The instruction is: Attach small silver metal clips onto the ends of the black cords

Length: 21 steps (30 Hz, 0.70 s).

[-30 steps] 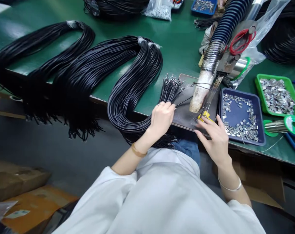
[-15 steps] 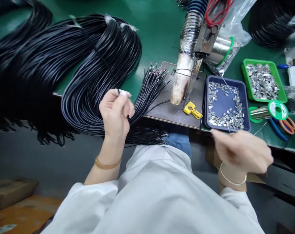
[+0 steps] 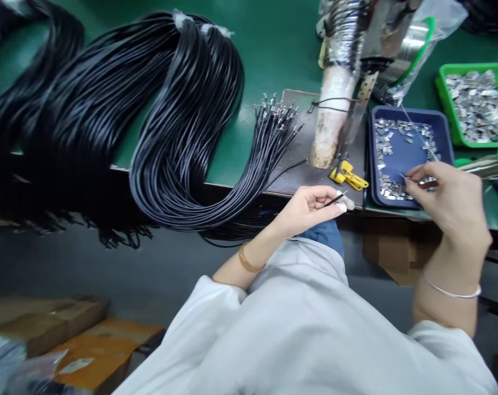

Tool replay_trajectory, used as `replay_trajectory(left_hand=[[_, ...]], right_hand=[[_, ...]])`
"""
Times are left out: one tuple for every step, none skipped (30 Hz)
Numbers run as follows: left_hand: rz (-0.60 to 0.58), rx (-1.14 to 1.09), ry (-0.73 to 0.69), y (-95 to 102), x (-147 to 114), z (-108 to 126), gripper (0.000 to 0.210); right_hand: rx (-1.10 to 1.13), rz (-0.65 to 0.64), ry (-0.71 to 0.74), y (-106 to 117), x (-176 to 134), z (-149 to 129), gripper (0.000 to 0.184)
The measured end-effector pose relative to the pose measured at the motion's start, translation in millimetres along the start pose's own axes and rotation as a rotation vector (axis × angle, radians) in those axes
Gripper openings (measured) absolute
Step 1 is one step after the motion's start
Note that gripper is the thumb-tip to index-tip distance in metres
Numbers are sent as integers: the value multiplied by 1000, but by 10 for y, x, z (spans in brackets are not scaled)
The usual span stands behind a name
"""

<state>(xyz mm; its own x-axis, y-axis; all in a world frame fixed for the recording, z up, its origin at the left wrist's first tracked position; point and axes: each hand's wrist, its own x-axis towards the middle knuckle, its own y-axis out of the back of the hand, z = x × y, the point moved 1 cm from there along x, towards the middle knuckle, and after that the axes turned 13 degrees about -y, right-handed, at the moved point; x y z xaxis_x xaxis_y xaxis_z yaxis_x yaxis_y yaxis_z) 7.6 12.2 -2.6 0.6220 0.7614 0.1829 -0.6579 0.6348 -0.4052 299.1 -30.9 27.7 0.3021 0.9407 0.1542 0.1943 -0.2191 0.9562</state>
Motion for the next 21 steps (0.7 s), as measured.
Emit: replay_trajectory(left_hand=[[93, -59, -12, 54, -38, -32, 28], [173, -92, -16, 107, -79, -48, 30], [237, -109, -15, 155, -117, -50, 31], [286, -115, -13, 196, -148, -43, 31], [315, -112, -7, 228, -168, -30, 31], [329, -106, -3, 250, -178, -15, 31], [334, -103, -4, 264, -179, -1, 30], [328, -101, -2, 271, -172, 11, 30], [320, -97, 1, 271, -161, 18, 30], [310, -90, 5, 267, -147, 21, 29], [304, -82, 8, 260, -133, 21, 29], [298, -74, 8, 249, -121, 18, 28], [292, -70, 5, 237, -111, 14, 28], [285, -70, -3, 222, -103, 8, 27], [278, -73, -13, 205, -97, 2, 26], [273, -74, -21, 188, -92, -6, 24], [275, -69, -26, 171, -89, -14, 23], [280, -56, -24, 155, -87, -22, 22], [289, -38, -22, 139, -85, -30, 21], [296, -15, -21, 124, -83, -38, 21], [300, 8, -26, 111, -81, -44, 21]], right_hand=[[-29, -19, 3, -4, 45, 29, 17], [-68, -32, 0, -4, 95, 61, 19], [-112, -44, -13, 0, 150, 97, 19], [-153, -73, -42, 3, 208, 137, 19], [-180, -114, -87, 4, 264, 180, 19], [-194, -163, -146, 2, 315, 223, 20], [-200, -212, -212, -5, 357, 263, 23], [-192, -246, -267, -15, 385, 296, 25], [-174, -260, -307, -30, 398, 317, 27], [-154, -249, -322, -47, 395, 323, 28], [-138, -209, -309, -63, 375, 308, 27], [-124, -143, -272, -76, 339, 267, 25], [-120, -54, -217, -83, 286, 198, 23], [-114, 56, -152, -81, 217, 97, 21], [-84, 180, -97, -71, 133, -34, 20], [-1, 287, -66, -55, 36, -190, 17], [137, 338, -53, -40, -68, -365, 14], [304, 362, -98, -30, -174, -546, 12], [465, 349, -134, -30, -277, -730, 11], [599, 339, -147, -41, -372, -906, 13], [657, 343, -116, -61, -454, -1065, 14]])
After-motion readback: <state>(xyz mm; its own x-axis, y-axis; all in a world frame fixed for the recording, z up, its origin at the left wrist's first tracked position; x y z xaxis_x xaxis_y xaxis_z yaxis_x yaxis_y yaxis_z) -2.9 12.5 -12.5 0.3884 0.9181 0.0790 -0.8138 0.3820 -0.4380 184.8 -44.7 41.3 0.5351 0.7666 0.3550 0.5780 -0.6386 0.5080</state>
